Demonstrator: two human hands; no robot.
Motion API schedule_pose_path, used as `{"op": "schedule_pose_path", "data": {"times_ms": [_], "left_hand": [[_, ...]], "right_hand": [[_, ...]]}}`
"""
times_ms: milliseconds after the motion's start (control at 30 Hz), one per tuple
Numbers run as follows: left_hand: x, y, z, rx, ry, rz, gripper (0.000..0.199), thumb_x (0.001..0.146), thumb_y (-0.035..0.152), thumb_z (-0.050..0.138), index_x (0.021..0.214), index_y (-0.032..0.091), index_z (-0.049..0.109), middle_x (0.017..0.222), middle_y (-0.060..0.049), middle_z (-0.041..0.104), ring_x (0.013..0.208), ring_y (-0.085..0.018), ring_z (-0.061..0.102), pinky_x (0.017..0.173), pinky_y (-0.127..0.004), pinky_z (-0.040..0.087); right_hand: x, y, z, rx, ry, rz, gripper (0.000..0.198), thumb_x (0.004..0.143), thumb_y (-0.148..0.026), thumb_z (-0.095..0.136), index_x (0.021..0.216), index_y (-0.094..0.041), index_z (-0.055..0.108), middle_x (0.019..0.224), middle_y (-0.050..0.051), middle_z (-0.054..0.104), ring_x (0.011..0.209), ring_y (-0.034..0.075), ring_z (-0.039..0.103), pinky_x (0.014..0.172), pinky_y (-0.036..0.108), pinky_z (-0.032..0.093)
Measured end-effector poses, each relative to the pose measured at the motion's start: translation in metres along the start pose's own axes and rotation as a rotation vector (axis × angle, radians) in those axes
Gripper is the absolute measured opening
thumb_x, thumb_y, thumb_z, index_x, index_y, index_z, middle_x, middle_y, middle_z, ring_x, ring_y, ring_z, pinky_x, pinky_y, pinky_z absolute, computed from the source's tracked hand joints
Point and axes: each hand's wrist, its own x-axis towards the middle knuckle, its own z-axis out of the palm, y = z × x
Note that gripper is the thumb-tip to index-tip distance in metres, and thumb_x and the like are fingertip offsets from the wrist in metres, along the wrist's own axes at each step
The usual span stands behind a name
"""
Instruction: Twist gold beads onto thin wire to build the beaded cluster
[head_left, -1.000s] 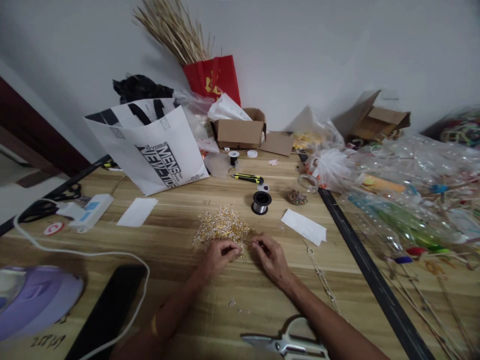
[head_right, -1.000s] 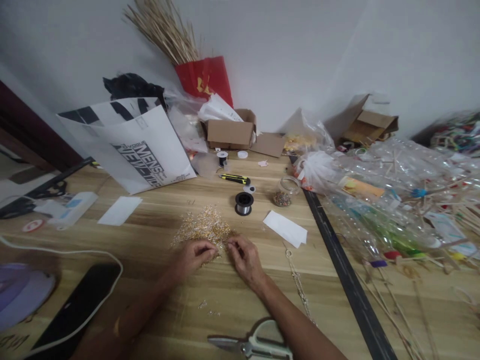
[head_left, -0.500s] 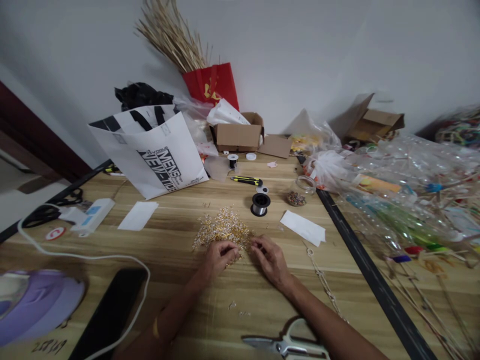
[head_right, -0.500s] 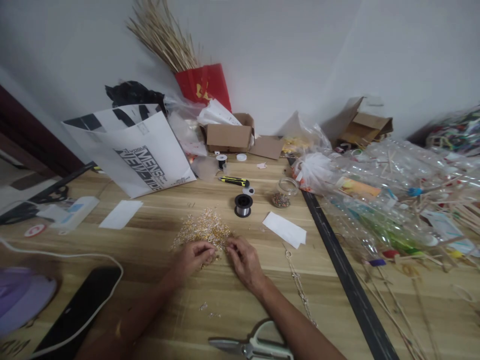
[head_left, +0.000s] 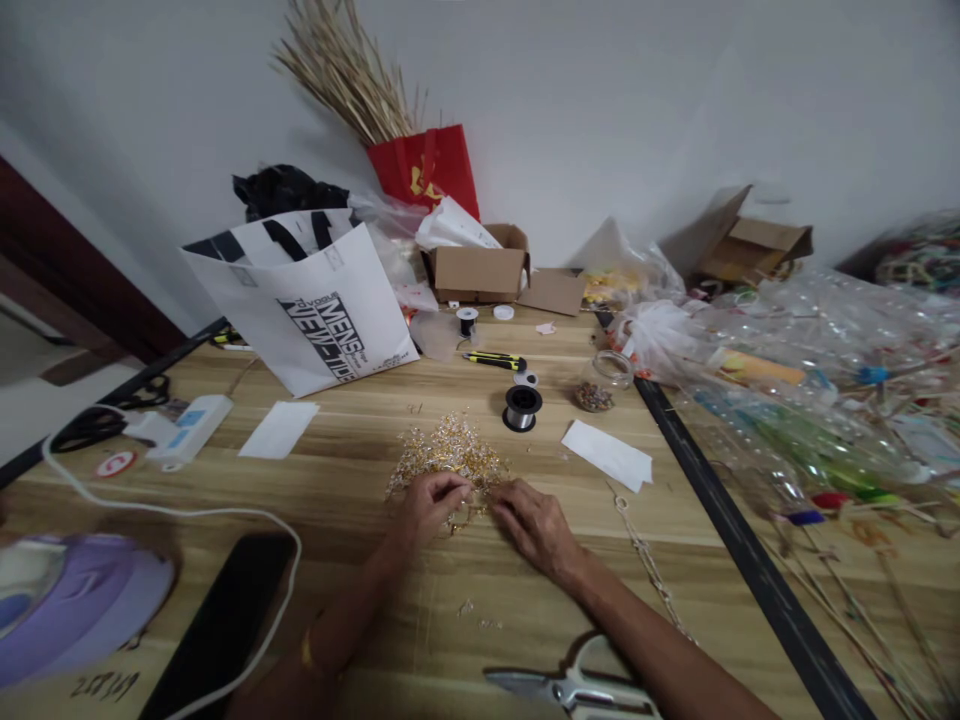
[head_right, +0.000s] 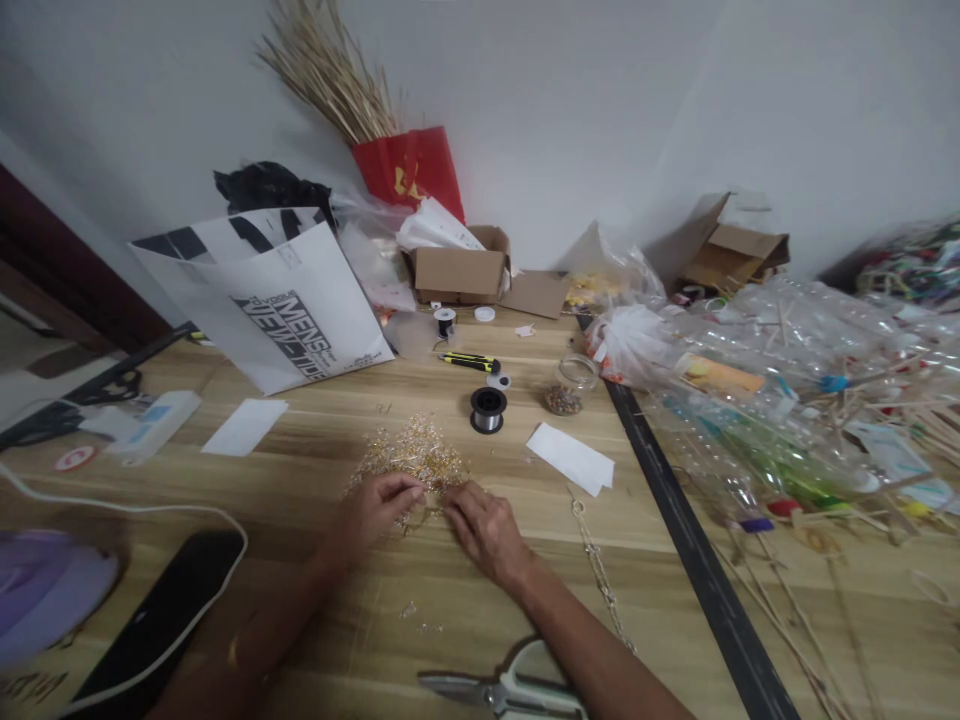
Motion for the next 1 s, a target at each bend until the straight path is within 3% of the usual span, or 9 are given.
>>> {"op": "schedule_pose_path", "data": {"times_ms": [200, 300, 667, 867, 1000], "left_hand": [[-0.001, 0.006, -0.003, 0.023, -0.010, -0.003, 0.023, 0.073, 0.034, 0.058, 0.070, 0.013, 0.066, 0.062, -0.002, 0.064, 0.057, -0.012, 0.053, 0.055, -0.021, 0.041], [-0.002, 0.007, -0.001, 0.011, -0.018, -0.001, 0.021, 0.072, 0.033, 0.058, 0.070, 0.013, 0.066, 0.063, -0.002, 0.064, 0.058, -0.013, 0.054, 0.057, -0.021, 0.042], [-0.006, 0.000, 0.015, 0.101, -0.156, 0.132, 0.016, 0.073, 0.022, 0.054, 0.069, 0.013, 0.067, 0.065, -0.003, 0.064, 0.062, -0.014, 0.054, 0.060, -0.022, 0.040], [-0.008, -0.001, 0.017, 0.098, -0.188, 0.089, 0.015, 0.072, 0.022, 0.056, 0.064, 0.013, 0.064, 0.058, 0.000, 0.060, 0.058, -0.012, 0.050, 0.056, -0.021, 0.037], [-0.006, -0.011, 0.019, 0.050, -0.209, 0.045, 0.012, 0.070, 0.022, 0.059, 0.067, 0.013, 0.066, 0.063, -0.001, 0.064, 0.060, -0.013, 0.054, 0.058, -0.021, 0.040]], "right_hand": [[-0.003, 0.001, 0.001, -0.202, -0.103, -0.095, 0.019, 0.094, -0.016, 0.038, 0.093, -0.016, 0.057, 0.083, 0.007, 0.060, 0.070, 0.014, 0.058, 0.060, 0.023, 0.046], [-0.003, -0.003, -0.001, -0.246, -0.087, -0.151, 0.018, 0.093, -0.015, 0.039, 0.095, -0.015, 0.056, 0.083, 0.008, 0.060, 0.071, 0.015, 0.058, 0.058, 0.023, 0.046], [-0.002, -0.008, -0.005, -0.229, -0.050, -0.222, 0.020, 0.091, -0.012, 0.038, 0.105, -0.013, 0.052, 0.113, 0.018, 0.057, 0.100, 0.020, 0.059, 0.069, 0.026, 0.052], [-0.001, -0.005, -0.003, -0.219, -0.070, -0.187, 0.018, 0.093, -0.017, 0.038, 0.103, -0.016, 0.053, 0.084, 0.009, 0.061, 0.073, 0.017, 0.058, 0.060, 0.025, 0.048], [-0.003, -0.003, 0.000, -0.221, -0.070, -0.135, 0.020, 0.094, -0.017, 0.033, 0.095, -0.016, 0.053, 0.076, 0.006, 0.058, 0.068, 0.016, 0.054, 0.057, 0.025, 0.045]]}}
